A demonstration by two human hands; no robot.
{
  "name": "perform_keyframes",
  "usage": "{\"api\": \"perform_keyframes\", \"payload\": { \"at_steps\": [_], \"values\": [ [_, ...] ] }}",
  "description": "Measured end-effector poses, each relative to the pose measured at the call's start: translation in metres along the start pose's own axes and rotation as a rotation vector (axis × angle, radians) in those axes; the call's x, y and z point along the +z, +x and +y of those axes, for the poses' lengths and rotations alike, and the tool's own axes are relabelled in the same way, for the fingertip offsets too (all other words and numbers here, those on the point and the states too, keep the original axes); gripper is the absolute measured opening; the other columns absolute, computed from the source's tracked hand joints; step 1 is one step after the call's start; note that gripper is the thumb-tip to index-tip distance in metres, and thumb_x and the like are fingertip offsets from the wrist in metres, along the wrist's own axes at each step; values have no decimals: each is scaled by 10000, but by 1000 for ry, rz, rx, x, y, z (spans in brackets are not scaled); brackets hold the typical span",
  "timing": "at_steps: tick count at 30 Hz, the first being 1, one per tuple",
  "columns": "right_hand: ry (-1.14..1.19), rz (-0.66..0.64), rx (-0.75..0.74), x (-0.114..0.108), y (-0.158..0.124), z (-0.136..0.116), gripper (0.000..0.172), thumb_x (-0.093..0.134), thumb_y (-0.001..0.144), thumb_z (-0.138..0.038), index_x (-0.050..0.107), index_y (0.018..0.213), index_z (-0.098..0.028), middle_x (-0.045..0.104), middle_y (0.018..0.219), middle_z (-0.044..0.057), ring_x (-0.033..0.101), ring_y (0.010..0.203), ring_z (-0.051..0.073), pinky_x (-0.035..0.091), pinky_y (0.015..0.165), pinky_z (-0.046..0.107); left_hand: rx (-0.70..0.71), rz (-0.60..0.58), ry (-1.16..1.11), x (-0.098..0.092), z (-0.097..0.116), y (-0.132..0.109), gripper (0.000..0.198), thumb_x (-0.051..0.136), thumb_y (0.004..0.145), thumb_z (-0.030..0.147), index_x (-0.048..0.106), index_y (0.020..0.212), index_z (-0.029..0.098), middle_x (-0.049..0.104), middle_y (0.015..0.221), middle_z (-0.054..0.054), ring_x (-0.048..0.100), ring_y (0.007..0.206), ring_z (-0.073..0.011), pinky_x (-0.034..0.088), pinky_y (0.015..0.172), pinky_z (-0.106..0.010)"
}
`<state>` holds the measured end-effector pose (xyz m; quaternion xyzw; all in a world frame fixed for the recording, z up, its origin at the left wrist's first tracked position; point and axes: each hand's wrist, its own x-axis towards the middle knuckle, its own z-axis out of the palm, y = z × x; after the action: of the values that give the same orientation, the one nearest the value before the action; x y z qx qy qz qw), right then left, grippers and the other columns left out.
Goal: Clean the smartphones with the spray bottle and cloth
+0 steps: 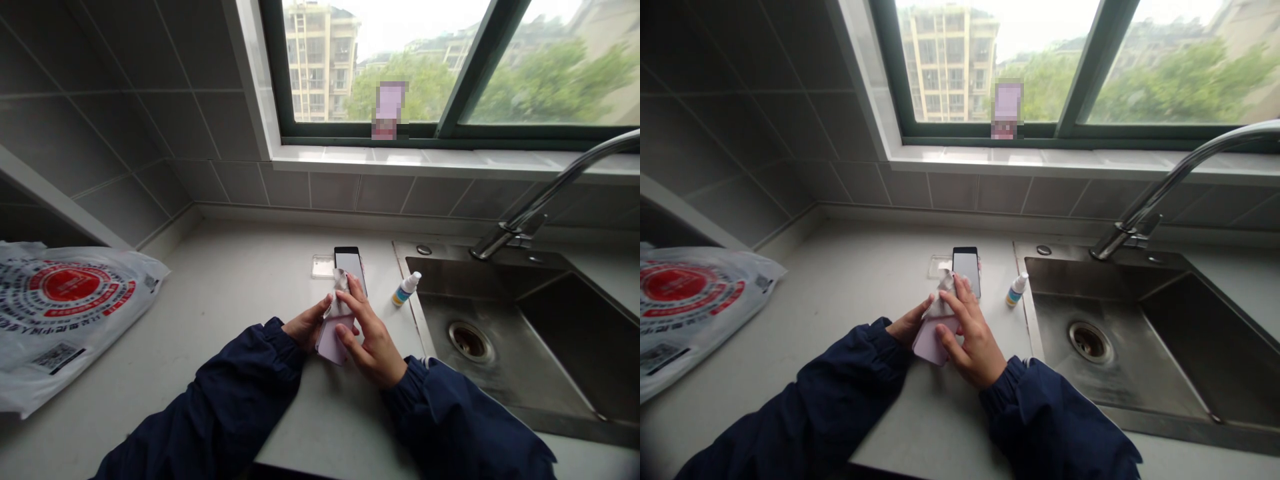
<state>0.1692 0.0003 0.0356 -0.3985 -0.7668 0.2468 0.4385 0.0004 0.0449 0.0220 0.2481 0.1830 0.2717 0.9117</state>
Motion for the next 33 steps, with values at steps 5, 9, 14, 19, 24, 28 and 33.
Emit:
{"api": "perform_keyframes", "payload": {
  "at_steps": [5,9,14,19,24,28,33],
  "values": [
    [-11,21,-19,2,-1,2,541,514,984,-327,354,1498,-276,177,1661,45,121,1534,287,206,1227,583,15,-25,-18,1,1,-1,798,753,769,546,456,1464,291,685,1197,-99,691,864,-211,513,813,-330],
    [-24,49,13,2,-1,4,512,514,983,-332,368,1469,-260,211,1653,61,121,1534,283,179,1234,579,-49,-65,41,1,2,-2,718,692,792,614,569,1352,182,720,1048,-128,701,801,-228,525,780,-348],
    [11,69,57,1,0,3,438,517,985,-342,427,1403,-248,232,1647,66,117,1535,284,190,1230,579,-27,-105,25,1,2,-2,750,668,812,613,498,1424,214,721,1060,-124,715,787,-251,542,746,-372],
    [5,74,58,2,-1,5,484,495,998,-349,416,1471,-283,190,1658,30,115,1534,291,197,1231,568,20,-87,-5,5,6,-2,772,685,811,588,457,1466,250,704,1163,-124,714,804,-236,531,783,-363],
    [-40,38,80,3,-1,7,557,472,1009,-364,328,1545,-326,91,1673,-20,65,1539,289,169,1242,550,-50,-71,-8,2,8,-3,764,708,776,611,528,1413,230,717,1128,-119,716,823,-234,537,784,-355],
    [17,62,122,2,-1,7,540,486,1004,-400,367,1526,-334,115,1670,-19,90,1537,292,187,1235,554,-36,-53,10,-4,4,-2,736,679,783,640,601,1329,152,728,1074,-138,719,784,-245,546,755,-363],
    [64,76,133,0,1,6,538,514,989,-419,401,1507,-328,132,1669,-6,95,1536,292,179,1237,544,-28,-52,36,-3,2,-2,729,686,773,647,621,1294,141,738,996,-131,717,772,-249,550,751,-371]
  ]
}}
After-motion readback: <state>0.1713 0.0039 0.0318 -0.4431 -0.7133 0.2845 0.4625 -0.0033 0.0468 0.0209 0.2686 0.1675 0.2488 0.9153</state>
